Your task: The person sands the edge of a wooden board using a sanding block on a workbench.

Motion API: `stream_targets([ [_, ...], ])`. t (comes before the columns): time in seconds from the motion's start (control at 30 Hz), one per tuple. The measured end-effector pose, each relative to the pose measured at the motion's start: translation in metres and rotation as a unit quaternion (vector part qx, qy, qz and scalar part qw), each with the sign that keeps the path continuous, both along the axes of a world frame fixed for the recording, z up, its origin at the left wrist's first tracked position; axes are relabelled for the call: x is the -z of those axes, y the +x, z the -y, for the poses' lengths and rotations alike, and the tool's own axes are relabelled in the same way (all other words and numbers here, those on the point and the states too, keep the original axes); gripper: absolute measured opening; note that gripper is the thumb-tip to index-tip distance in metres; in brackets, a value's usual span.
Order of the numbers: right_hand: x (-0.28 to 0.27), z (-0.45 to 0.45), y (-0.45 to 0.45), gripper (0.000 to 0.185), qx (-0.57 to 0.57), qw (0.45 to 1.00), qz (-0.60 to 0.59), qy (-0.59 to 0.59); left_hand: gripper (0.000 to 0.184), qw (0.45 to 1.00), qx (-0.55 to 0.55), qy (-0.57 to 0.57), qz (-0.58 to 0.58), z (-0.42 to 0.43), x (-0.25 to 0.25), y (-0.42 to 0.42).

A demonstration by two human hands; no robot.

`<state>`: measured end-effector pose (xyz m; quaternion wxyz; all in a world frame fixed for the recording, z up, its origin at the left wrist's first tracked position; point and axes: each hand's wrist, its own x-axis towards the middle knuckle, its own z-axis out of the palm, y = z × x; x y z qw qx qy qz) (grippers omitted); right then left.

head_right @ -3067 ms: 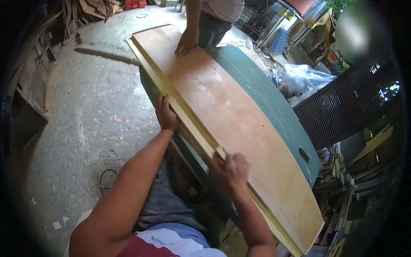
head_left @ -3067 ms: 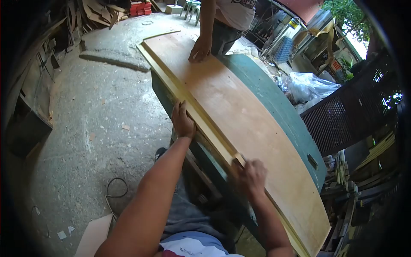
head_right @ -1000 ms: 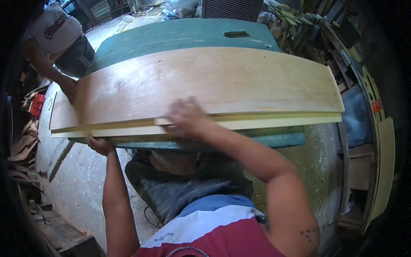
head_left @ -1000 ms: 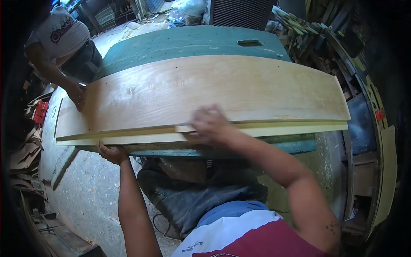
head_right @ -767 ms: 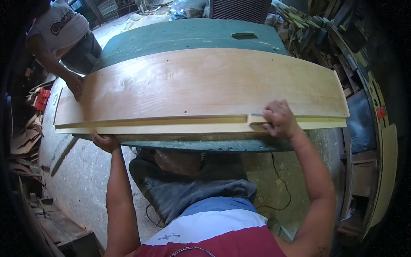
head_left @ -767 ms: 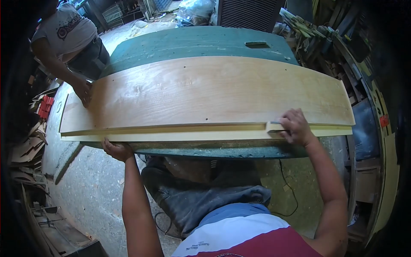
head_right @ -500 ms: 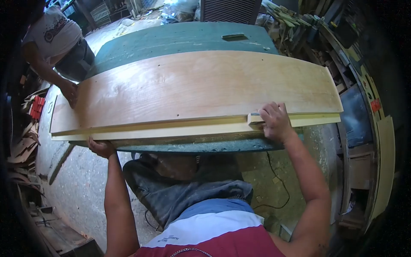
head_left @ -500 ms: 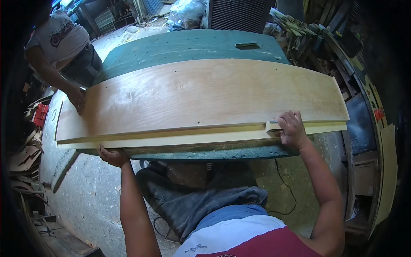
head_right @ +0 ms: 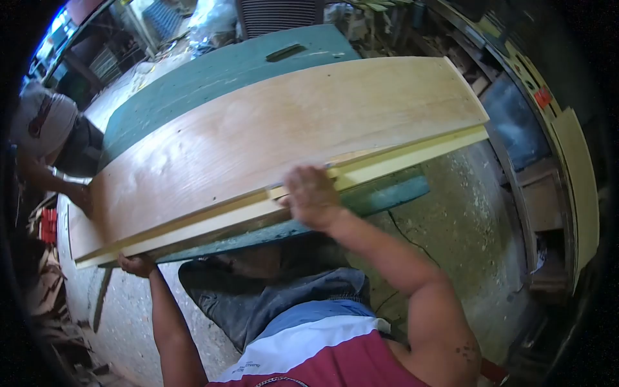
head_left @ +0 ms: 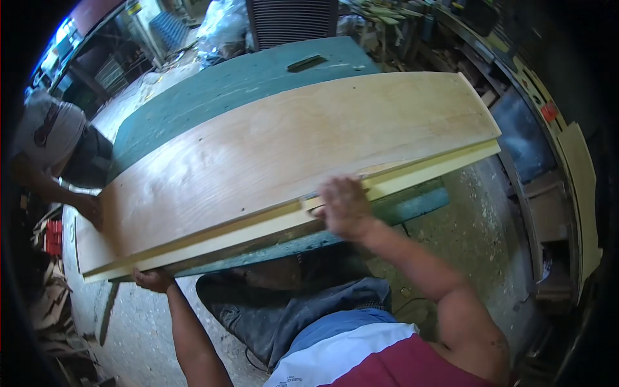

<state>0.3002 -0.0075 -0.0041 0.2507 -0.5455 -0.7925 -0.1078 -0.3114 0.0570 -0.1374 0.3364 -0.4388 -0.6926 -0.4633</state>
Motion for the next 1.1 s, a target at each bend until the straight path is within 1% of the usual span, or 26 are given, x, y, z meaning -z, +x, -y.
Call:
stream_targets([
  [0.03,-0.002,-0.003,-0.014,0.042,-0.020,0.999,-0.022,-0.018,0.057,1.000,-0.007,-0.013,0.011,0.001,-0.003,0.001],
  [0.07,-0.007,-0.006,-0.025,0.041,-0.017,0.999,-0.038,0.036,0.054,1.000,0.007,0.003,0.025,-0.002,0.000,-0.004],
  [0.1,-0.007,-0.006,-0.023,0.041,-0.010,0.998,-0.039,0.037,0.050,1.000,0.002,0.026,-0.015,-0.003,-0.002,-0.006],
  [0.17,-0.004,-0.007,-0.016,0.042,-0.027,0.998,-0.024,0.053,0.049,1.000,-0.001,-0.027,-0.013,0.001,-0.004,-0.010],
  [0.2,-0.001,-0.006,-0.004,0.042,-0.018,0.999,-0.037,0.009,0.049,0.999,-0.013,-0.028,-0.011,0.001,-0.004,-0.010],
  [0.3,-0.005,0.004,0.067,0.039,-0.003,1.000,-0.006,0.012,0.050,0.999,0.001,-0.040,-0.010,0.003,-0.006,-0.012],
  [0.37,-0.004,0.009,0.130,0.034,0.018,0.998,0.040,0.055,0.050,0.999,-0.007,-0.046,-0.003,0.004,-0.004,-0.008],
  [0.43,-0.008,0.018,0.202,0.034,0.063,0.995,0.078,0.027,0.049,0.999,-0.012,-0.041,0.004,0.005,-0.011,0.002],
  [0.5,-0.016,0.025,0.264,0.034,0.071,0.993,0.091,0.009,0.045,0.999,-0.026,-0.034,0.024,0.002,-0.009,0.002],
  [0.57,-0.031,0.032,0.286,0.033,0.080,0.992,0.090,0.031,0.040,0.999,-0.012,-0.031,0.024,0.000,-0.008,0.000],
  [0.6,-0.033,0.032,0.284,0.033,0.075,0.992,0.092,0.037,0.038,0.999,-0.005,-0.024,0.022,0.000,-0.010,0.002],
  [0.67,-0.035,0.041,0.277,0.034,0.116,0.991,0.071,0.020,0.036,0.999,-0.026,-0.015,0.031,-0.001,-0.007,0.005],
  [0.7,-0.038,0.040,0.262,0.034,0.110,0.991,0.076,0.024,0.036,0.999,-0.030,-0.011,0.034,-0.001,-0.005,0.007],
  [0.77,-0.033,0.038,0.213,0.036,0.050,0.997,0.028,0.043,0.036,0.998,-0.048,-0.023,0.030,-0.001,-0.006,0.012],
  [0.8,-0.036,0.036,0.178,0.034,0.026,0.999,0.012,0.041,0.037,0.998,-0.054,-0.027,0.035,-0.002,-0.007,0.013],
  [0.83,-0.038,0.032,0.140,0.033,0.001,0.999,-0.006,0.039,0.038,0.999,-0.037,-0.019,0.027,-0.004,0.000,0.003],
  [0.9,-0.035,0.021,0.077,0.030,-0.055,0.997,-0.046,0.043,0.040,0.998,-0.054,-0.035,0.029,-0.003,0.000,0.004],
  [0.97,-0.028,0.016,0.022,0.032,-0.033,0.997,-0.056,0.041,0.041,0.996,-0.038,-0.067,0.053,0.000,-0.004,0.006],
  [1.0,-0.026,0.013,0.000,0.032,-0.024,0.997,-0.059,0.039,0.041,0.996,-0.035,-0.067,0.043,0.004,-0.006,0.009],
  [1.03,-0.025,0.009,-0.016,0.033,-0.021,0.997,-0.059,0.043,0.041,0.997,-0.037,-0.063,0.037,0.005,-0.008,0.013],
  [1.07,-0.019,0.004,-0.025,0.032,-0.004,0.997,-0.027,0.068,0.041,0.996,-0.043,-0.056,0.049,0.004,-0.005,0.015],
  [1.1,-0.010,-0.004,-0.030,0.029,0.002,0.997,-0.025,0.072,0.040,0.996,-0.050,-0.048,0.060,0.003,-0.007,0.017],
])
